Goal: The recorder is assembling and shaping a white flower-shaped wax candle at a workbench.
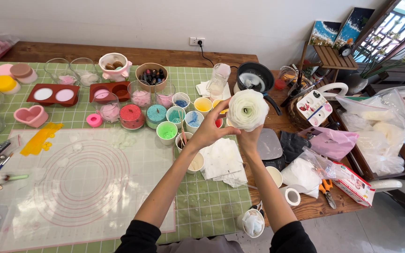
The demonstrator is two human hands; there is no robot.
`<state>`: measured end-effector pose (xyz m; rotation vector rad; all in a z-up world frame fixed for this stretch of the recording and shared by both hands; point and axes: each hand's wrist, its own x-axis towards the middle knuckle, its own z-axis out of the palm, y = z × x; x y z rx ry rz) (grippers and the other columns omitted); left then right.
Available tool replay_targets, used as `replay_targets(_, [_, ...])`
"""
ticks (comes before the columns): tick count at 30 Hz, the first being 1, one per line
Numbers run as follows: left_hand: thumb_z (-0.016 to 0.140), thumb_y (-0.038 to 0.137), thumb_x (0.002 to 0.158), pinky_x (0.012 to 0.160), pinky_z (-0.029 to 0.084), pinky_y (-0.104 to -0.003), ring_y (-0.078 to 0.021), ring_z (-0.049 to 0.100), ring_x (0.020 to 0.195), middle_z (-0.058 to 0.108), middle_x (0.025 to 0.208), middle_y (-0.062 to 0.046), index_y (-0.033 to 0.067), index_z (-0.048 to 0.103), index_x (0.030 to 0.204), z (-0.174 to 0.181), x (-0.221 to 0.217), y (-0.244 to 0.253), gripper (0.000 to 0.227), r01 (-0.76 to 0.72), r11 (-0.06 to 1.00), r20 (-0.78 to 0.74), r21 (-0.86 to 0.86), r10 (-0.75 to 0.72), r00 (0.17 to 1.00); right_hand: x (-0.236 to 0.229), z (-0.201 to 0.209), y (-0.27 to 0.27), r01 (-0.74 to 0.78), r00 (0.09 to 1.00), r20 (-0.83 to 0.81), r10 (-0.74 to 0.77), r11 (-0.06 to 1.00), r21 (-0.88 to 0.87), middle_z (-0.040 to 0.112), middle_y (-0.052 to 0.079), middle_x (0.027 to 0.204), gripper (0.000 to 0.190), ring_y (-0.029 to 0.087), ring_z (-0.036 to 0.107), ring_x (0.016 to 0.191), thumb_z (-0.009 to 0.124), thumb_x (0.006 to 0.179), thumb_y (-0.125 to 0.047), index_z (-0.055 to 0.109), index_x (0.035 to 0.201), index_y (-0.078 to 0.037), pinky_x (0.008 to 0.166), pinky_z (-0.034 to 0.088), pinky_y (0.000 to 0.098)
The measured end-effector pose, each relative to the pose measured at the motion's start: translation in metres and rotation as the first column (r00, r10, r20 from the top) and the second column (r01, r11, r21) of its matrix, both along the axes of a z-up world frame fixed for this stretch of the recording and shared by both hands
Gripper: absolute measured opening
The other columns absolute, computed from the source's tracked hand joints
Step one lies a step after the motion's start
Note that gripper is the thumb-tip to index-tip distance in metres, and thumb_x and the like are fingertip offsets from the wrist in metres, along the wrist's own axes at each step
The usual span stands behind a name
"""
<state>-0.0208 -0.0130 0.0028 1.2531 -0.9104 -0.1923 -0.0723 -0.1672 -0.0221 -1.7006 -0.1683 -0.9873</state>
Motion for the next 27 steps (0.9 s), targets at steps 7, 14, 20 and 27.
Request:
replay_targets(7, [0.093,0.016,0.073,0.107,0.049,-0.039,-0.02,0.057,0.134,0.06,0.145,-0.009,0.0071,0.044,0.156,0.011,0.001,0.016,0.097,0.073,0.997,-0.108,-0.008,-0.074,0.991,-0.01,0.018,-0.002,0.001,0.999,-0.041,-0.006,0.993,-0.116,0.064,0.009,0.126,0.062,0.018,0.065,0.114,0.086,0.083,-0.007,0.051,0.134,0.002,0.101,0.052,0.0322])
replay_targets(14, [0.087,-0.002,0.078,0.109,0.055,-0.039,-0.0185,0.06,0.13,0.056,0.144,-0.009,0.0036,0.04,0.156,0.029,0.008,0.033,0.091,0.353,0.93,-0.21,-0.103,-0.367,0.906,-0.026,0.052,0.001,-0.134,0.991,-0.049,0.126,0.962,-0.238,0.057,0.011,0.141,0.073,0.021,0.059,0.129,0.088,0.081,-0.012,0.05,0.141,0.001,0.112,0.047,0.0336])
replay_targets(20, [0.085,-0.002,0.079,0.109,0.056,-0.038,-0.0205,0.058,0.133,0.051,0.149,-0.008,0.0054,0.037,0.158,0.038,0.011,0.041,0.093,0.417,0.905,-0.245,-0.08,-0.424,0.872,-0.019,0.025,-0.014,-0.171,0.979,-0.145,0.142,0.963,-0.209,0.063,0.01,0.135,0.07,0.02,0.064,0.12,0.089,0.078,-0.013,0.055,0.137,0.001,0.104,0.051,0.0331])
replay_targets(27, [0.082,0.004,0.085,0.109,0.054,-0.039,-0.023,0.058,0.136,0.047,0.159,-0.01,0.0071,0.031,0.164,0.021,0.007,0.044,0.095,0.361,0.921,-0.292,-0.148,-0.389,0.874,-0.016,0.015,0.004,0.101,0.995,0.026,-0.098,0.956,-0.274,0.057,0.012,0.131,0.069,0.024,0.061,0.121,0.09,0.077,-0.01,0.053,0.135,0.001,0.106,0.048,0.0355])
